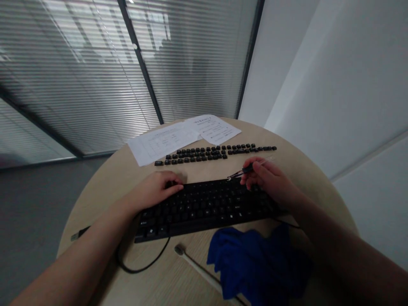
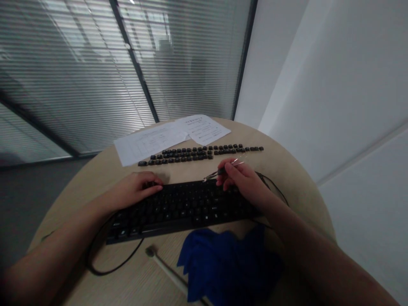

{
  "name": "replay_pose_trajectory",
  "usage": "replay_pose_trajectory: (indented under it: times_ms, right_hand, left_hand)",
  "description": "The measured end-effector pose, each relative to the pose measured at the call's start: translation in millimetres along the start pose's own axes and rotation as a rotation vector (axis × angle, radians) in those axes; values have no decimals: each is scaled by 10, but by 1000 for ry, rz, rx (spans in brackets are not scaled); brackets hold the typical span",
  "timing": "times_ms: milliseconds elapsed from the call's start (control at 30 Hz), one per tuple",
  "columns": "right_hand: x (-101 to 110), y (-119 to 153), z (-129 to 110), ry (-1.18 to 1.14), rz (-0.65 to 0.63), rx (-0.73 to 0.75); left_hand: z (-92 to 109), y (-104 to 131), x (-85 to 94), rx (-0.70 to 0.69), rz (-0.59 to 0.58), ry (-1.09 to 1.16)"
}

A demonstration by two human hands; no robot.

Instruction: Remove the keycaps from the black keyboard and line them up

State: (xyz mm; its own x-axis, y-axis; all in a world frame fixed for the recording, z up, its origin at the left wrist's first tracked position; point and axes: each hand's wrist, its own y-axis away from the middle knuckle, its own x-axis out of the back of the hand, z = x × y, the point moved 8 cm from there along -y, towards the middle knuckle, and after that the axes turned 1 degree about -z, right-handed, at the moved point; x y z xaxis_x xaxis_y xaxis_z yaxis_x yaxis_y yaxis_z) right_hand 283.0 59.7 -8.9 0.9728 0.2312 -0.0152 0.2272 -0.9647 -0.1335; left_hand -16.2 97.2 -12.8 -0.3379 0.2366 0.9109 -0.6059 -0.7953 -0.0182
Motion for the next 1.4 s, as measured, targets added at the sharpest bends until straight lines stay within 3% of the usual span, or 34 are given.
replay_pose_trajectory:
  times_ms: [100,367,967,1400]
  right_hand:
    - [50,-15,35,157,53,46]
    - [-119,40,161,382,-21,73]
    - [-165,7,251,361,-82,25]
    - [-427,101,41,899,-211,248]
  left_hand:
    - [58,3,-29,-38,-18,-10]
    - [44,2,-68,-42,-21,-14]
    - [63,-9,-75,-41,-31,5]
    - [22,-16,-95,-21,-43,1]
